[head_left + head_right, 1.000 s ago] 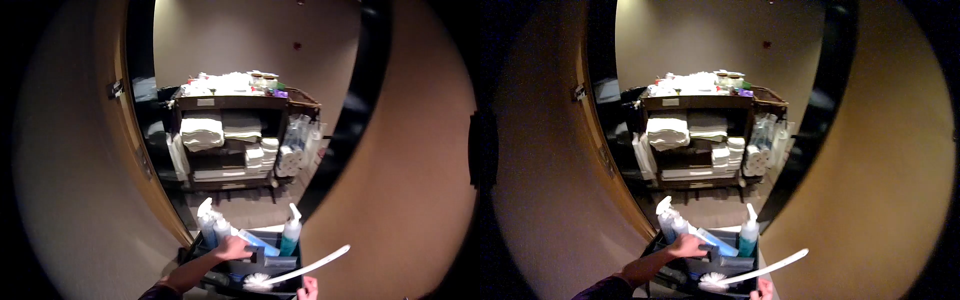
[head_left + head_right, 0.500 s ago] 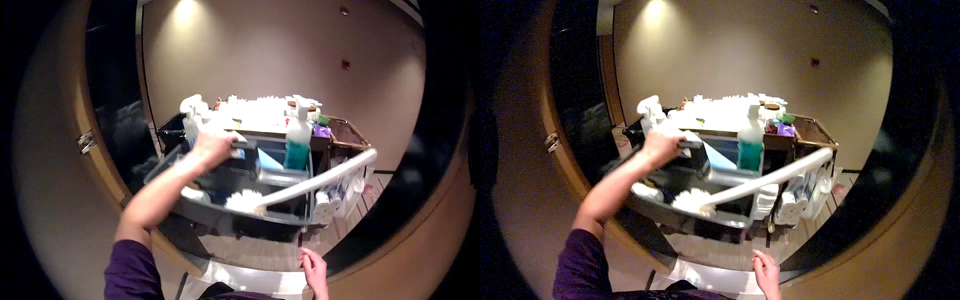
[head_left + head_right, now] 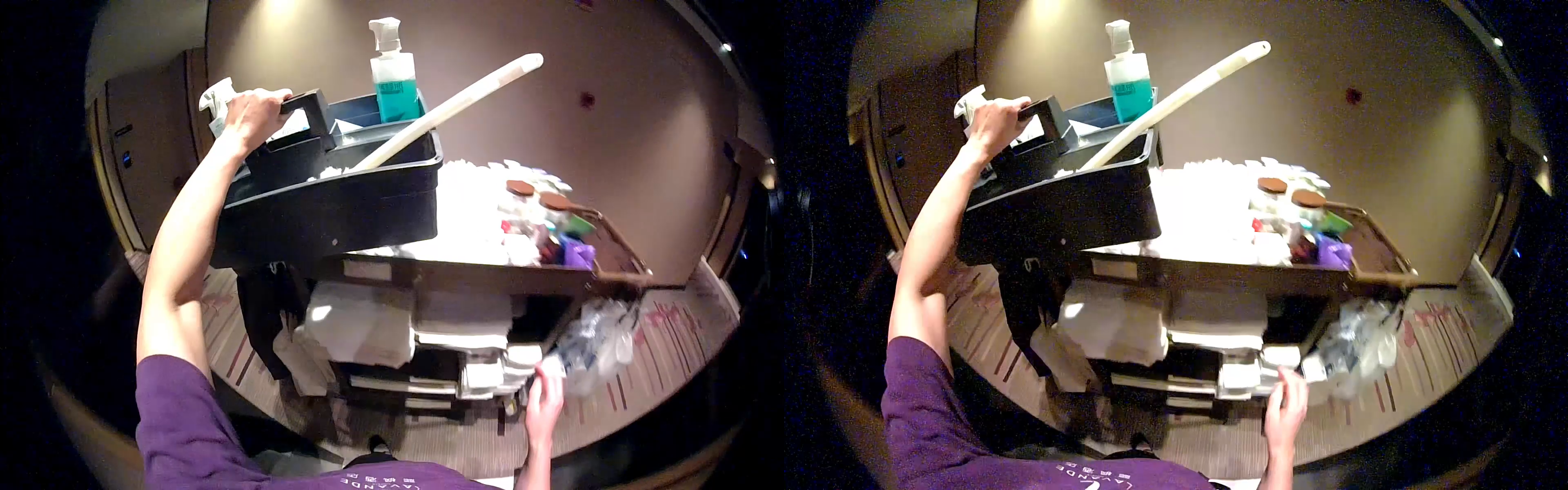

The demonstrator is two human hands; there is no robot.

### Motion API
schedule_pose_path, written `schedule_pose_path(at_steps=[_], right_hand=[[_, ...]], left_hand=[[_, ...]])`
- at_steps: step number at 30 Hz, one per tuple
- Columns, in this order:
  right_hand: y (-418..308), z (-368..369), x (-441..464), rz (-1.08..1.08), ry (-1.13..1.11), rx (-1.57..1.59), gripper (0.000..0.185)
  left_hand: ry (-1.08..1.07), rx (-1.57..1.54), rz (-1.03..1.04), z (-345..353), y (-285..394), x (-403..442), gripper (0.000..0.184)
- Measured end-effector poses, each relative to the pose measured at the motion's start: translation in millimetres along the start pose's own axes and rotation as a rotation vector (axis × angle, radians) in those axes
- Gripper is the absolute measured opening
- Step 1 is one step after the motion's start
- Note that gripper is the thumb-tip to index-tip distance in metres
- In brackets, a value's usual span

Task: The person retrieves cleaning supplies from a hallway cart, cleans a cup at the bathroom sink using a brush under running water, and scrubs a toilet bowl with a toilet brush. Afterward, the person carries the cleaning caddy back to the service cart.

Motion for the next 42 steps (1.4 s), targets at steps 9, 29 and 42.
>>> schedule_pose_path(at_steps=[9,29,42], right_hand=[[84,185,228,-0.165,0.391,-0.439,0.047],[96,196,234,-0.194,0.390,-0.410,0.020],[101,190,234,-0.222,0.391,-0.412,0.027]], left_hand=[[-0.150,0.112,-0.001,238,-59,40,0.014],[-0.360,-0.170,0.179,486,-131,-50,0.023],[-0.347,-0.277,0.171,511,-139,-52,0.023]])
Point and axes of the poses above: each hand's wrist, its own x-axis towards the middle knuckle, its own z-axis out of the palm, y = z × x, the point moved 9 cm from there along x, towards the middle knuckle, and after that the axes turned 4 degrees about -y, right-handed, at the moved point
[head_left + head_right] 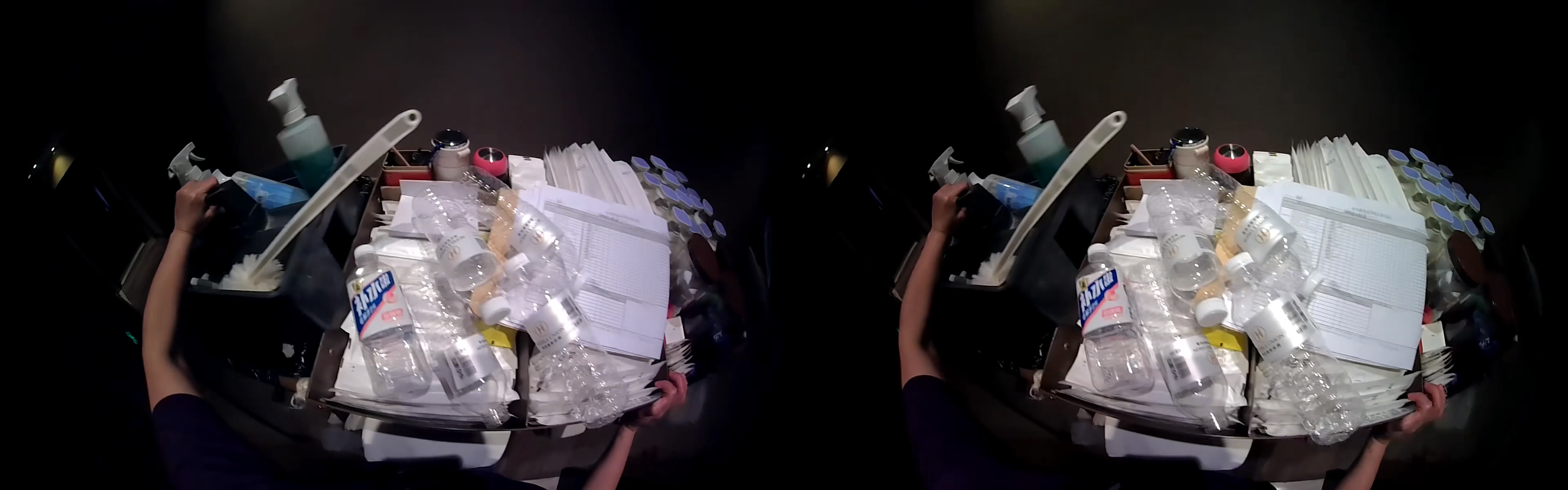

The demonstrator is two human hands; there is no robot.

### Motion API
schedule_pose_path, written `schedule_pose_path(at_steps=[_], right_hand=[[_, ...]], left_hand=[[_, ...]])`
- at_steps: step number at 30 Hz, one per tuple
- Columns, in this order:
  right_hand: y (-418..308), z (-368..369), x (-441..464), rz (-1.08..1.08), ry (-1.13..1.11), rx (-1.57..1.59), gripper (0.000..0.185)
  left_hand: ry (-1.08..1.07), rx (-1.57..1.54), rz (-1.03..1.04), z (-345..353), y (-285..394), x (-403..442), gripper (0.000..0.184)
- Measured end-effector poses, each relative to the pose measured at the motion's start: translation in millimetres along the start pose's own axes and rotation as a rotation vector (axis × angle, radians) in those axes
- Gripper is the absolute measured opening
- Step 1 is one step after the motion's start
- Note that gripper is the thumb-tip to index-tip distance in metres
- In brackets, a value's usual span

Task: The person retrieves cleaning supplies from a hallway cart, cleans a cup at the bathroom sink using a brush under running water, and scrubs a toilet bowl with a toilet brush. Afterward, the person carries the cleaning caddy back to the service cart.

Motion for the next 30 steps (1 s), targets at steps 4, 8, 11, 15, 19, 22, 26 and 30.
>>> schedule_pose_path(at_steps=[4,8,11,15,19,22,26,30], right_hand=[[-3,1,1,0.026,0.016,-0.026,0.037],[-6,1,5,0.062,-0.007,-0.022,0.041],[-3,1,2,0.067,0.016,-0.002,0.041],[-10,-2,7,0.010,0.021,-0.045,0.048],[-10,-8,5,-0.026,0.046,-0.027,0.042],[-7,-10,4,-0.024,0.064,0.046,0.029],[0,-9,-2,-0.021,0.029,-0.024,0.025],[-8,-18,6,-0.079,-0.077,-0.030,0.021]], left_hand=[[-0.047,0.012,-0.002,-12,18,-7,0.021],[-0.067,-0.097,-0.294,-1,13,-12,0.036],[0.051,-0.151,-0.309,-4,19,-20,0.037],[-0.241,-0.090,-0.594,12,17,-37,0.063],[0.209,-0.200,-0.965,-64,82,-83,0.059],[0.832,-0.346,-0.824,-190,228,-126,0.035],[0.360,-0.318,-0.520,-189,466,-201,0.021],[-0.641,-1.143,-0.440,-97,668,-424,0.025]])
Point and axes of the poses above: each hand's wrist, its own x-axis towards the middle knuckle, its own z-axis out of the palm, y = z × x, the point moved 9 cm from there along x, towards the middle knuckle, and after that the axes turned 4 degrees about -y, right-handed, at the moved point
